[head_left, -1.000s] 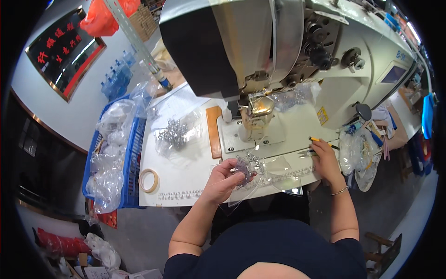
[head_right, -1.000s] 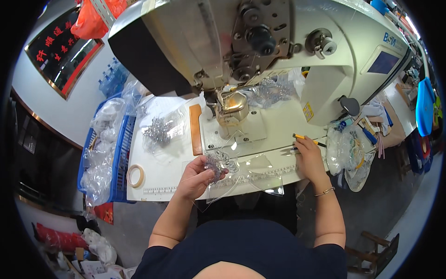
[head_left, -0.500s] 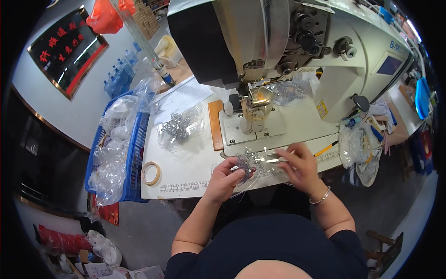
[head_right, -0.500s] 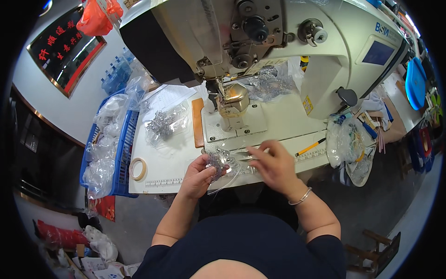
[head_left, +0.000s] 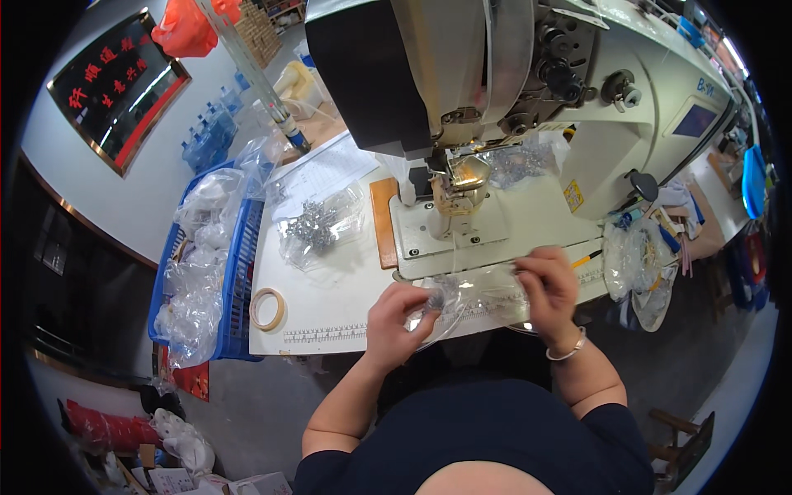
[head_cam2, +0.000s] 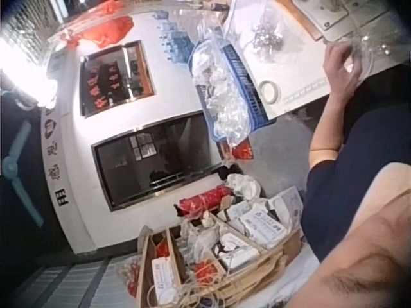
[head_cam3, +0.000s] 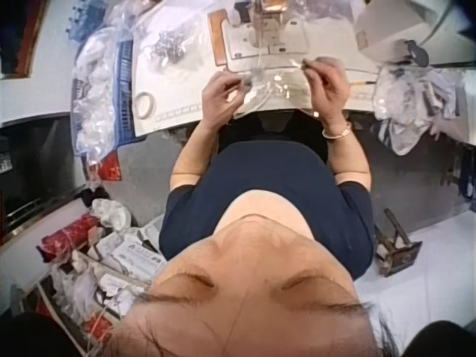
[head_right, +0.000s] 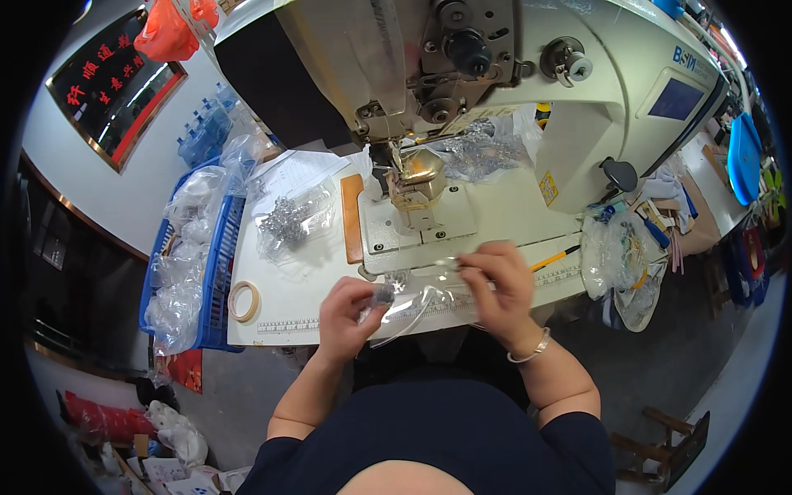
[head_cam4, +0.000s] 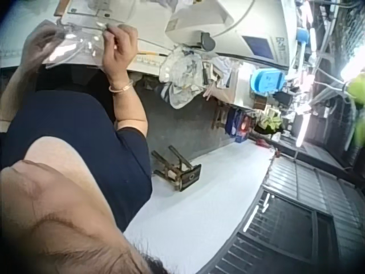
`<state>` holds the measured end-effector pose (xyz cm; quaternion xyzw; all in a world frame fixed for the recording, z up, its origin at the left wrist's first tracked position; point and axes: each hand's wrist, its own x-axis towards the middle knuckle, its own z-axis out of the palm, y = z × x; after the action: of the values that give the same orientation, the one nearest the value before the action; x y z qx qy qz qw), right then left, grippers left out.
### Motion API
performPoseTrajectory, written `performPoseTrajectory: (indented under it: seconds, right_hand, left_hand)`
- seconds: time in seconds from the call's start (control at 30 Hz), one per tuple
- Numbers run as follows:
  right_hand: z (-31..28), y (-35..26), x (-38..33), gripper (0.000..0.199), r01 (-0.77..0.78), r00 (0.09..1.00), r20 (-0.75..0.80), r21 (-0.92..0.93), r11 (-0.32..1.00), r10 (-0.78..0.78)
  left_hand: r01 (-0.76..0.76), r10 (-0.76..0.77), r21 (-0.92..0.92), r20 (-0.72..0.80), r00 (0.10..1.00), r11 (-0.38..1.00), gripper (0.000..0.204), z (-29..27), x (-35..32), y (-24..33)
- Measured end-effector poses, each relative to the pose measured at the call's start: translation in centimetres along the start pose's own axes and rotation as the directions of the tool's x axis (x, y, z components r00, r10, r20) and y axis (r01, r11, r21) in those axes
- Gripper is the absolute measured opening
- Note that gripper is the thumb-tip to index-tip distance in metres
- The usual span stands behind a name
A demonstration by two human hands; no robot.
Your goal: The person is sewing small, clear plastic pouches containing silver metallic items using an industrial sewing machine. They repeatedly pick up a pouch, position it under the needle, sew a seam, and then remove the finished pouch to place it on the table. The task involves handling the pouches one at a time and operating the machine's foot pedal.
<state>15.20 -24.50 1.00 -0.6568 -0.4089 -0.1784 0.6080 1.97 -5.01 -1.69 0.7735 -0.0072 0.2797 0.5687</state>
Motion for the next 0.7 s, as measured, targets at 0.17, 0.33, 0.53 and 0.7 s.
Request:
performPoseTrajectory:
  seconds: [0.17,0.33,0.53,0.7]
  right_hand:
    - [-2.9,-3.5,0.9,0.022,0.260,0.966,0.061,-0.205,0.944,-0.253]
    - [-1.2,-4.1,0.7,0.034,0.354,0.918,0.323,-0.398,0.846,-0.231]
    - [-0.3,-3.6,1.1,0.050,0.047,0.924,0.377,-0.265,0.963,0.059]
    - [0.3,-4.7,1.5,0.049,0.181,0.899,0.436,-0.438,0.880,0.032]
  left_hand:
    - [-0.756,0.667,0.544,0.414,0.620,0.364,0.026,-2.1,1.7,2.6]
    - [-0.802,0.638,0.520,0.518,0.570,0.294,0.025,-2.0,2.1,3.2]
    - [-0.803,0.607,0.529,0.552,0.572,0.276,0.024,-1.9,1.8,3.0]
    - [-0.796,0.629,0.537,0.525,0.574,0.279,0.024,-1.6,2.0,2.8]
